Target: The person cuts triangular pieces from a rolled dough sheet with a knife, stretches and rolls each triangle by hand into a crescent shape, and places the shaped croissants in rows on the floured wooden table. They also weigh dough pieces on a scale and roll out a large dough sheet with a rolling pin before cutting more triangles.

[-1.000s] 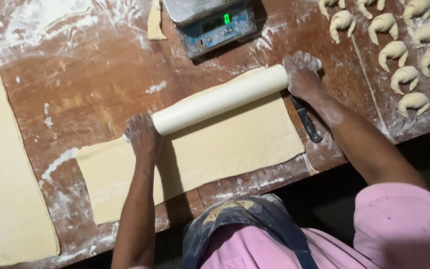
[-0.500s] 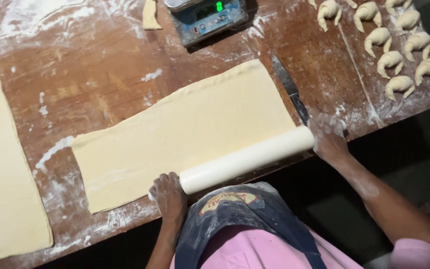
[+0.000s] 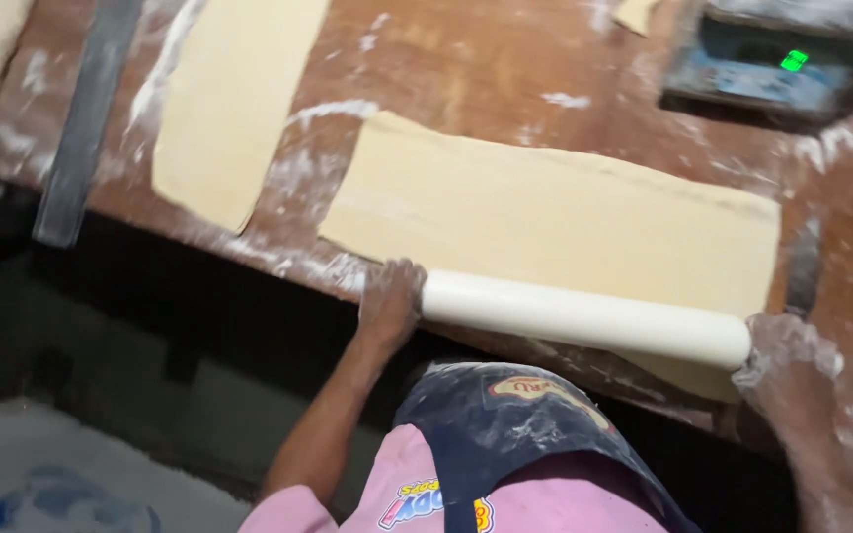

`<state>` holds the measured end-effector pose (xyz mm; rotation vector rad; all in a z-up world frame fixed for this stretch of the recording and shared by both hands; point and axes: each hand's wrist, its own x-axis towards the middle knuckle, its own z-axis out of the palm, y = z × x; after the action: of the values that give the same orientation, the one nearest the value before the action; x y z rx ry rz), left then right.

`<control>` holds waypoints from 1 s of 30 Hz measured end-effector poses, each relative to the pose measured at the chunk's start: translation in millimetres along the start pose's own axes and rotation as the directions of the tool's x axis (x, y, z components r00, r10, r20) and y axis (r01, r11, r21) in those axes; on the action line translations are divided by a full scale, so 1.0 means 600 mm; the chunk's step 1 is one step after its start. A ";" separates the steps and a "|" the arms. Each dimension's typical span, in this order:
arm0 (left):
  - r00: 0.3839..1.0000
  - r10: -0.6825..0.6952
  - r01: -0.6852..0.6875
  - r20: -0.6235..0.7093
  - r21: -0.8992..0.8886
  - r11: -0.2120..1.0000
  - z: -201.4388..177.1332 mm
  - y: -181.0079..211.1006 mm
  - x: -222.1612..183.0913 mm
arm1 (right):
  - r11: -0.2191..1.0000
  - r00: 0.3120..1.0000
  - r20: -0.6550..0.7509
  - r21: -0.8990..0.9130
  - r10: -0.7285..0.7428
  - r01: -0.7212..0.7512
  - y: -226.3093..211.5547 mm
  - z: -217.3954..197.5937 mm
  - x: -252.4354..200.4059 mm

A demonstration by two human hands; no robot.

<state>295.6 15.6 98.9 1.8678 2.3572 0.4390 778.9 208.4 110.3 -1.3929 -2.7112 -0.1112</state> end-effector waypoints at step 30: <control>0.964 -0.029 0.014 -0.263 -0.059 0.998 0.121 -0.510 0.516 | 0.950 0.951 -0.006 0.064 0.308 -0.307 -0.307 0.170 0.419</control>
<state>-46.8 263.8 -27.5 1.8586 2.4938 0.7895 478.6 314.9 33.6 -1.7634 -2.4236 -0.0142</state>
